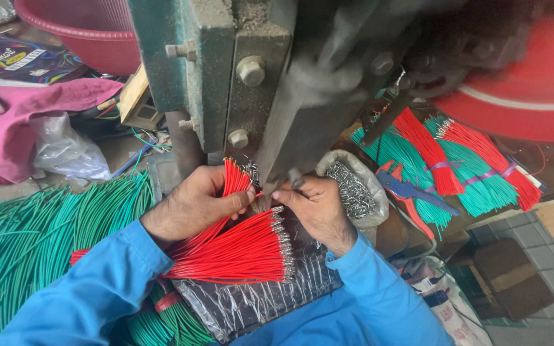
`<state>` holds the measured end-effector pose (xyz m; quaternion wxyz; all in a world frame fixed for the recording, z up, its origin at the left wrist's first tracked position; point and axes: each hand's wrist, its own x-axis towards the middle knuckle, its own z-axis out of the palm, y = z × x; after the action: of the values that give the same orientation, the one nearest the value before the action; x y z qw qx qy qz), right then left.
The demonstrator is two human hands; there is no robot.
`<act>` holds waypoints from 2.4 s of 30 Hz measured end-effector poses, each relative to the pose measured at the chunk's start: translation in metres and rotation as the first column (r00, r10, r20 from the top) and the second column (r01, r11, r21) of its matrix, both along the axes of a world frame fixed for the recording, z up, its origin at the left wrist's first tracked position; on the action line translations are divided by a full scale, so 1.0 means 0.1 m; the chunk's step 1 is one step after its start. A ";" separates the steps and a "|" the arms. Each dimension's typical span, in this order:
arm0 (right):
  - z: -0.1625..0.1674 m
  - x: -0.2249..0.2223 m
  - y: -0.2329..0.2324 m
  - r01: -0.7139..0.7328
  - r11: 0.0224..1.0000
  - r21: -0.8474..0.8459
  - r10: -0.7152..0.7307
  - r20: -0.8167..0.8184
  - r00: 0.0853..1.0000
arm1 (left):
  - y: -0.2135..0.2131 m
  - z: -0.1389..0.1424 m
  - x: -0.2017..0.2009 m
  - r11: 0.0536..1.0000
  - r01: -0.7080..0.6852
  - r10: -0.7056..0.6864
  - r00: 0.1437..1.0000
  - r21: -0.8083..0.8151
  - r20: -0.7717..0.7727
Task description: The person repeatedly inserts the stripped end of a red insulated wire into a metal crimping machine and presses a foot pedal to crimp a small metal connector onto the wire. The person then removes the finished wire and repeats the process with the next wire from a bundle.
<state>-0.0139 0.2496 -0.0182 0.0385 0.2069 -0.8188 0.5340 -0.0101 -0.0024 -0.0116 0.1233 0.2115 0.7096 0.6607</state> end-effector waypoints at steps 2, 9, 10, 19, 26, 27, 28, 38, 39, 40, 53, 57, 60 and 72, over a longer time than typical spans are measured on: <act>0.02 0.00 -0.01 -0.005 1.000 0.002 0.005 -0.002 1.000 | -0.01 0.00 0.00 1.000 -0.010 0.010 1.000 -0.002 0.001; 0.25 0.25 0.15 -0.210 0.971 -0.117 0.214 0.023 0.977 | 0.00 -0.01 0.05 0.997 0.064 -0.057 0.992 0.053 -0.115; 0.32 0.31 0.24 -0.269 0.961 -0.057 0.267 -0.048 0.963 | 0.00 -0.02 0.05 0.997 0.066 -0.062 0.993 0.044 -0.098; 0.43 0.57 0.58 -0.058 0.891 0.451 0.122 -0.114 0.986 | -0.02 -0.08 -0.05 0.986 0.138 -0.138 0.990 0.097 0.002; 0.14 0.36 0.61 -0.075 0.983 0.166 0.063 0.079 0.995 | -0.04 -0.08 -0.04 0.979 0.162 -0.165 0.986 0.122 0.016; 0.11 0.33 0.63 -0.105 0.993 0.050 0.099 0.122 0.988 | -0.03 -0.08 -0.04 0.976 0.173 -0.175 0.985 0.133 0.002; 0.08 0.31 0.64 -0.128 0.990 -0.067 0.137 0.161 0.977 | -0.03 -0.09 -0.04 0.975 0.173 -0.174 0.985 0.138 -0.003; 0.07 0.16 0.14 -0.109 0.976 -0.191 0.103 -0.040 0.994 | -0.01 -0.02 0.01 0.990 0.102 -0.103 0.995 0.095 0.009; 0.06 0.17 0.06 -0.103 0.984 -0.147 0.098 -0.047 0.994 | -0.01 -0.01 0.02 0.994 0.088 -0.089 0.996 0.068 0.002; 0.06 0.17 0.01 -0.097 0.990 -0.104 0.092 -0.053 0.994 | 0.00 0.00 0.02 0.996 0.076 -0.076 0.997 0.055 0.007; 0.11 0.09 -0.06 -0.049 0.999 -0.005 0.049 -0.014 0.999 | -0.01 0.09 0.03 0.999 0.029 -0.029 1.000 -0.029 -0.003; 0.07 0.06 -0.04 -0.062 0.998 -0.021 0.061 -0.022 0.998 | -0.01 0.08 0.04 0.998 -0.004 0.004 1.000 -0.062 -0.005; 0.03 0.03 -0.02 0.038 0.997 0.070 -0.039 0.020 0.999 | 0.00 0.06 0.03 1.000 0.012 -0.012 1.000 -0.018 -0.008; 0.43 0.27 0.25 -0.166 0.975 0.151 0.173 -0.037 0.984 | 0.00 0.01 0.04 0.992 0.120 -0.115 0.985 0.029 -0.128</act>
<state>0.0131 0.2745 0.0249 -0.0024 0.2915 -0.8342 0.4681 -0.0061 -0.0021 -0.0104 0.1130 0.2966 0.6900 0.6505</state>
